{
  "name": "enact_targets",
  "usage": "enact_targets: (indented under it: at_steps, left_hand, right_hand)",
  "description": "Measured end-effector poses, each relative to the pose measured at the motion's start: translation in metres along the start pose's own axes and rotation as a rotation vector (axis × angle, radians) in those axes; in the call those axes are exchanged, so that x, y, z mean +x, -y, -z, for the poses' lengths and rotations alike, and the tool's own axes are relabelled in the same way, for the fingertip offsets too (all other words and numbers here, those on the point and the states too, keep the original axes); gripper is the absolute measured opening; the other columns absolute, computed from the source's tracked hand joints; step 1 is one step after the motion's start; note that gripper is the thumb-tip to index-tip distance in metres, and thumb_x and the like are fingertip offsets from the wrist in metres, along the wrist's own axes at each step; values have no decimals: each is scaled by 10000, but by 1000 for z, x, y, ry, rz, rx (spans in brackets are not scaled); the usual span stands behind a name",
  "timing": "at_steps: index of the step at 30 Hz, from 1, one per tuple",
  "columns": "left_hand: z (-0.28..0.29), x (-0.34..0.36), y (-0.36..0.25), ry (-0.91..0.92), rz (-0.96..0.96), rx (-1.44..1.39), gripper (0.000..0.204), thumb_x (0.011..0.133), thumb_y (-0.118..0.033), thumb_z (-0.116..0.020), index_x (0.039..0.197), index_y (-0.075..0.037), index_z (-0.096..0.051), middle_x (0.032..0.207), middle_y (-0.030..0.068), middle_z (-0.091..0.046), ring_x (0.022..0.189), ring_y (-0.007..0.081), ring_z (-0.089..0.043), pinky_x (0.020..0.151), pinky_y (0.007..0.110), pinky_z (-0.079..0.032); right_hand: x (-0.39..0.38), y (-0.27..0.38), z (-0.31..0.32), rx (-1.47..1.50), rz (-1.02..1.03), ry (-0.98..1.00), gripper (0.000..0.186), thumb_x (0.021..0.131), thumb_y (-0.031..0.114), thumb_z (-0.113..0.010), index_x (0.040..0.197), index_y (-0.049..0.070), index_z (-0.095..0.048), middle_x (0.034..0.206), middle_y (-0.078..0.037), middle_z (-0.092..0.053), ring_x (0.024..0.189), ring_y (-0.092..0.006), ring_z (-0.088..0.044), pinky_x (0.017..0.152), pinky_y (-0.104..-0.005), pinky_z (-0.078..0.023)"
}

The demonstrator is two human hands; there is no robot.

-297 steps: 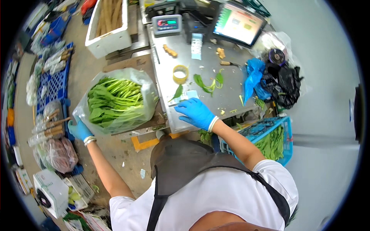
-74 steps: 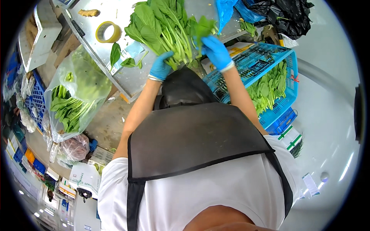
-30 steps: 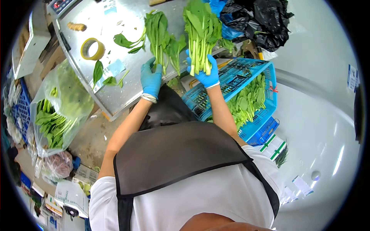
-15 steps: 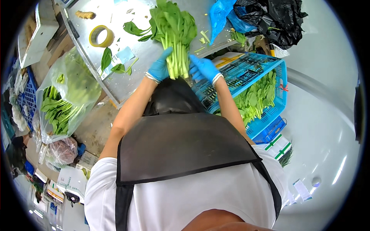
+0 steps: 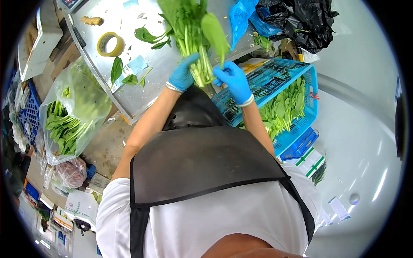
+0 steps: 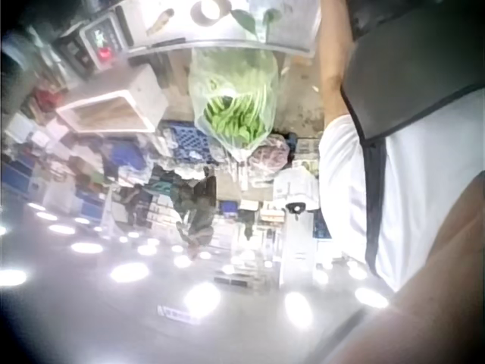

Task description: The person takes bundles of leafy greens from a crate, removes individual yellowed or damaged leaves by hand, and places the sorted greens into plastic bags on a table or back into a crate.

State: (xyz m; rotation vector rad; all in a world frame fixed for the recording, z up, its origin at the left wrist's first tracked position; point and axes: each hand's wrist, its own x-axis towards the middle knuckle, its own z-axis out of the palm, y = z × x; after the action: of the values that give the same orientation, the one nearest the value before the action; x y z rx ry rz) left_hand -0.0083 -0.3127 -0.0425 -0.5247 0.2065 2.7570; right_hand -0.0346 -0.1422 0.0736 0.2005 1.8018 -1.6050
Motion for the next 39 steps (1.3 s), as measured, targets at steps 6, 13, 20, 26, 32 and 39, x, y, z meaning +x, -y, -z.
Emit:
enact_targets:
  at_steps: [6, 13, 20, 26, 32, 39]
  left_hand:
    - [-15, -8, -12, 161, -25, -211, 700, 896, -284, -604, 1453, 8, -297, 1450, 216, -392, 1340, 337, -398, 1123, 454, -335]
    - [14, -25, -22, 61, 120, -135, 513, 927, -299, -571, 1358, -46, -454, 1270, 138, -580, 1101, 292, -600, 984, 465, -473]
    - [41, -35, -17, -115, -39, -138, 574, 923, -418, -512, 1373, -68, -449, 1282, 130, -578, 1104, 284, -600, 973, 463, -480]
    - [15, -52, -20, 50, -45, -185, 771, 908, -597, -372, 1491, -102, -275, 1530, 234, -247, 1411, 373, -271, 1137, 556, -230]
    - [21, -59, -21, 141, -44, -287, 753, 915, -494, -521, 1496, -97, -254, 1530, 179, -286, 1327, 293, -414, 1079, 451, -359]
    - [24, -71, -45, -5, -98, 8, 677, 905, -214, -603, 1472, -36, -280, 1485, 176, -368, 1193, 271, -535, 1044, 385, -422]
  right_hand:
    - [-16, -19, 40, 672, 353, -97, 198, 955, 183, -583, 1033, 1, -590, 920, -101, -651, 796, -170, -653, 684, -296, -541]
    - [31, -41, 18, 153, 44, 52, 743, 907, 246, -648, 1476, 29, -223, 1341, -118, -469, 1234, -238, -499, 992, -382, -443]
    - [79, -72, -19, 240, -33, -21, 535, 889, 245, -638, 1316, -32, -473, 1188, -125, -589, 1061, -193, -577, 910, -306, -473]
    - [69, -65, 0, 640, -209, 72, 344, 908, 202, -566, 1174, -14, -597, 1015, -122, -670, 858, -189, -654, 772, -315, -540]
    - [65, -61, 2, 519, -82, 44, 348, 927, 194, -553, 1206, -11, -593, 1053, -87, -661, 897, -157, -637, 799, -291, -522]
    - [68, -53, 28, 89, 187, -176, 375, 936, 176, -552, 1263, -9, -561, 1113, -63, -640, 990, -128, -590, 881, -272, -468]
